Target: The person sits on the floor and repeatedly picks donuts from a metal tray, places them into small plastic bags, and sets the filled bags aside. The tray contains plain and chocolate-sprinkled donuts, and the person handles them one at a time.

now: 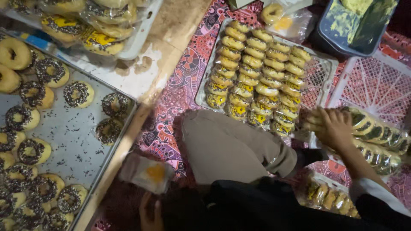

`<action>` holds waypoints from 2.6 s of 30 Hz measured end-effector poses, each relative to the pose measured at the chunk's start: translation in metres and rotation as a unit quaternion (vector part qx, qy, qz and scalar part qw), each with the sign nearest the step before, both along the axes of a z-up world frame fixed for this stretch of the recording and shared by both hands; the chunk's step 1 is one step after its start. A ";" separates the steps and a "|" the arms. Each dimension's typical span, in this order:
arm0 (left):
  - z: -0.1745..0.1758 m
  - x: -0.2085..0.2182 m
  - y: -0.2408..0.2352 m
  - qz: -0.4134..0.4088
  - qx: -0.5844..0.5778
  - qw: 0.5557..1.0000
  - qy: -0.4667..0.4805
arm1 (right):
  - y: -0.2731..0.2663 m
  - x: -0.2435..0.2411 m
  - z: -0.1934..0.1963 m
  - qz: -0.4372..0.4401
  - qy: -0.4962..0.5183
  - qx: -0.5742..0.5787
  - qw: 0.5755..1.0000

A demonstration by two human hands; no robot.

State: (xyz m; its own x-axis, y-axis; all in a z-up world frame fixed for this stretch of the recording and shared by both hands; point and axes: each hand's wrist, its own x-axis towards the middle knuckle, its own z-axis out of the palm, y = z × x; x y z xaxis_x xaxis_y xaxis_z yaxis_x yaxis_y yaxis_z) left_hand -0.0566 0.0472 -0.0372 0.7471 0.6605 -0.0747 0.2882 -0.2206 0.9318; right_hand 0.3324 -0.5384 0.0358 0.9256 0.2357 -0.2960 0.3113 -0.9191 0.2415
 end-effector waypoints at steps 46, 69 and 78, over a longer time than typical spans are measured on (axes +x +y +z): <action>-0.058 0.024 0.026 0.243 -0.316 0.880 -0.256 | 0.554 -0.170 0.057 0.560 0.378 0.433 0.597; 0.080 0.103 0.038 0.340 -0.583 0.621 -0.398 | 0.498 -0.117 0.126 0.366 0.239 0.580 0.687; 0.119 0.124 -0.014 0.329 -0.504 0.699 -0.385 | 0.497 -0.152 0.120 0.376 0.222 0.578 0.690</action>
State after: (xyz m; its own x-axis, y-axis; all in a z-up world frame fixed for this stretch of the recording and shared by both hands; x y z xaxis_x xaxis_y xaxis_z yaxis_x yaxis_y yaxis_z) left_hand 0.0673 0.0327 0.0816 0.3818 0.7818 -0.4930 -0.6555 0.6050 0.4520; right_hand 0.1805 -0.0413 0.1562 0.2912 0.9158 0.2767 0.6127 0.0436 -0.7891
